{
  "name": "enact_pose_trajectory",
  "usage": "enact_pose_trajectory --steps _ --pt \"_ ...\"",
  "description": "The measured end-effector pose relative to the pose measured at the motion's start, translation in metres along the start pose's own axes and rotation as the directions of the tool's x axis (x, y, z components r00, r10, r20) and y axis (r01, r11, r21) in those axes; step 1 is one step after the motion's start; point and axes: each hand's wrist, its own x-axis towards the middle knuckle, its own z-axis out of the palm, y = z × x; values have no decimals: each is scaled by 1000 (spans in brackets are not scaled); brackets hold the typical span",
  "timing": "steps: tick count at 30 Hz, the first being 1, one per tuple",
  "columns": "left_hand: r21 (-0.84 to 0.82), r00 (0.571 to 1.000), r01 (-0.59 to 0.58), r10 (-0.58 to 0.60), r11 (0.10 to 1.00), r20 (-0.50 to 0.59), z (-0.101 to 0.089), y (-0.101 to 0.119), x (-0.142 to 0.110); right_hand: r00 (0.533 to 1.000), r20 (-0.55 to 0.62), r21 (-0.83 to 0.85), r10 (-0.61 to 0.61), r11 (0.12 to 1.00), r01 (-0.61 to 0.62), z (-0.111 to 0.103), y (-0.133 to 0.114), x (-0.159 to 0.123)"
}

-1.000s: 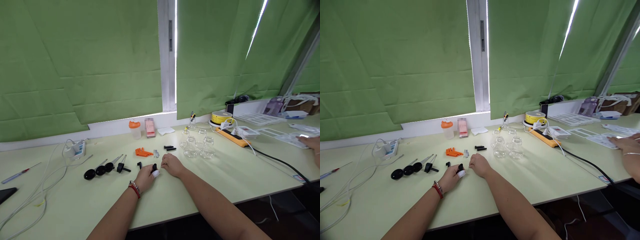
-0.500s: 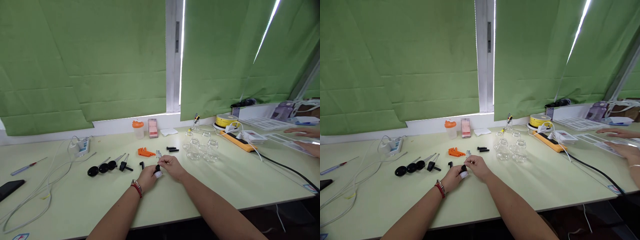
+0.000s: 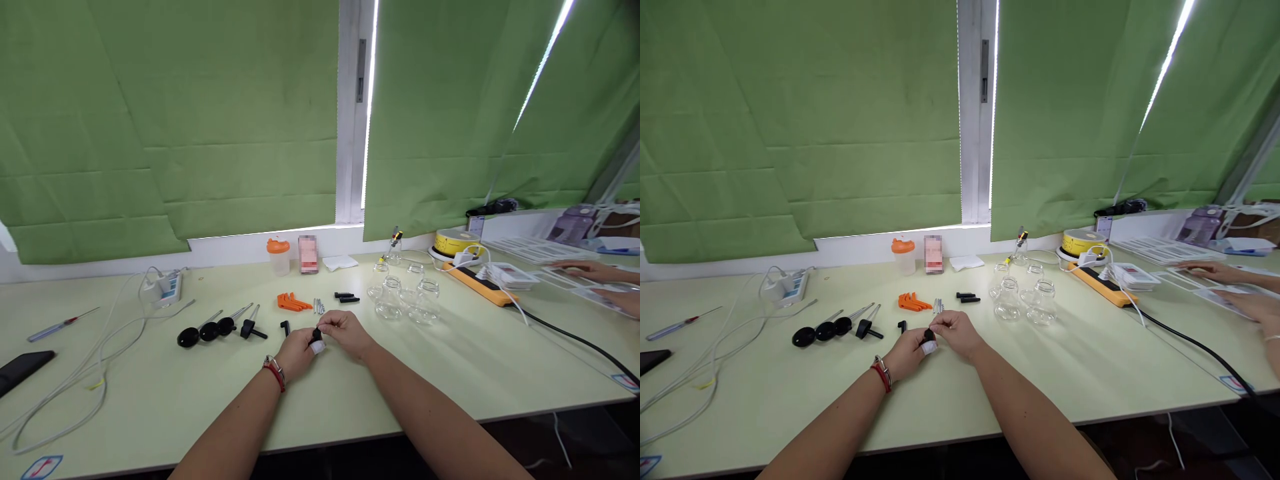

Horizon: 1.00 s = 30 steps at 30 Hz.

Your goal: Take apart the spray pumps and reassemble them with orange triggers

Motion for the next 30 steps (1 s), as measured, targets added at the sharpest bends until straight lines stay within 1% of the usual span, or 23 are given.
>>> enact_pose_trajectory --steps 2,4,7,8,9,13,15,17,18,20,22,24,27,30 --pt "0 1000 1 -1 1000 0 0 0 0 1000 4 -16 0 1000 0 -1 1 0" --pt "-2 1000 2 -2 1000 2 0 0 0 1000 -26 -64 11 998 -13 -2 3 0" --pt "-9 1000 3 -3 1000 5 -1 0 0 994 -106 -231 13 972 -37 -3 10 1" --pt "-12 1000 3 -3 1000 6 -1 1 0 994 -108 -302 12 952 -44 -4 12 0" --pt "-15 1000 3 -3 1000 8 -1 1 0 996 -85 -376 13 926 -44 -4 14 0" --pt "-24 1000 -4 4 1000 9 -1 2 -1 995 81 -621 61 784 2 -1 15 -1" --pt "-23 1000 -6 6 1000 7 -1 2 -1 991 101 -690 83 724 10 1 14 -1" --pt "-17 1000 -2 2 1000 5 -1 1 -1 991 95 -715 97 699 1 1 13 -2" --pt "-14 1000 1 -1 1000 3 -1 1 -1 991 89 -706 97 708 -6 0 14 -2" --pt "-7 1000 6 -6 1000 1 0 0 0 994 67 -633 82 774 -21 -1 15 -2" --pt "0 1000 7 -7 1000 -1 0 -1 0 999 24 -500 37 866 -21 -3 16 -2" --pt "7 1000 6 -6 1000 -3 0 -2 0 999 -34 -363 -27 932 13 -3 15 -2" --pt "14 1000 6 -6 1000 -8 1 -3 0 986 -108 -235 -123 967 95 -2 8 -1" --pt "17 1000 6 -6 1000 -9 1 -3 0 971 -155 -182 -183 971 155 1 -1 -1"
